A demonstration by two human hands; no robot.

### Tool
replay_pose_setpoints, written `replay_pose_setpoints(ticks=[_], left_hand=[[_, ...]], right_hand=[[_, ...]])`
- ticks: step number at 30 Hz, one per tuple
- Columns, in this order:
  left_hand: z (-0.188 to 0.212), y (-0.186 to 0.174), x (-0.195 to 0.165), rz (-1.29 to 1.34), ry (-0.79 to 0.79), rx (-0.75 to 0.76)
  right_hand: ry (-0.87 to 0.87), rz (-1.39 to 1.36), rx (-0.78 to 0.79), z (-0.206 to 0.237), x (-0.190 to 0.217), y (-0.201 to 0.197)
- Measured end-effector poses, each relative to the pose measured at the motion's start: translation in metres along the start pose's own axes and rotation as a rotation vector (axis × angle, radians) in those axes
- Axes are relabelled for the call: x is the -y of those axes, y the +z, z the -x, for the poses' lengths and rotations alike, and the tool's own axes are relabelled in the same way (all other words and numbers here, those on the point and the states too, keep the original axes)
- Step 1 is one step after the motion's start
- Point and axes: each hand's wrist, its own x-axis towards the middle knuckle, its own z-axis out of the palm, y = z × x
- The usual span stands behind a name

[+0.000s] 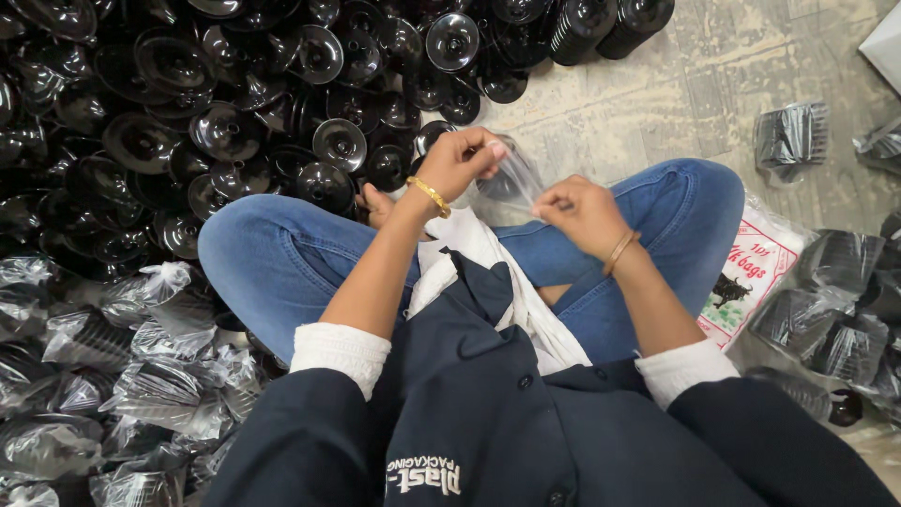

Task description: The person sits cross-legged on the floor among piles of black plastic caps and bags of caps. They open a small clear plastic bag, place black plastic caps into it one at a time, and set filled bags aside with other bagged caps.

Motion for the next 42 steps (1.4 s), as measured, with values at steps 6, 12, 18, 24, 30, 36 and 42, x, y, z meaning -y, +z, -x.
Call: replay_pose_setpoints(ticks=[6,12,18,24,30,36,42], left_hand=[[-0.010,0.009,0.015,0.181,-0.156,0.003],[-0.006,0.010,0.013,0.120,-0.146,0.132],[0.009,0.018,-0.012,0.065,0.040,0.187],[0.026,0.029,-0.047,-0.218,0.205,0.172],[0.029,0.027,-0.057,-0.554,0.480,0.114],[0.031,0.028,-0.051,-0.352,0.284,0.196],[0.031,0.028,-0.045,-0.418,0.250,0.124]], right_hand=[[-0.582,0.510,-0.111,0.018,0.064,-0.007],[-0.221,-0.228,0.304,-0.006,0.049,0.002],[0.292,-1.077,0.189,-0.022,-0.010,-0.005],[0.297,-1.164,0.253,-0.021,-0.026,0.001],[0.312,-1.207,0.170,-0.025,-0.030,0.005],[0.302,-1.143,0.205,-0.027,-0.037,0.011],[0.294,-1.108,0.250,-0.027,-0.035,0.014]])
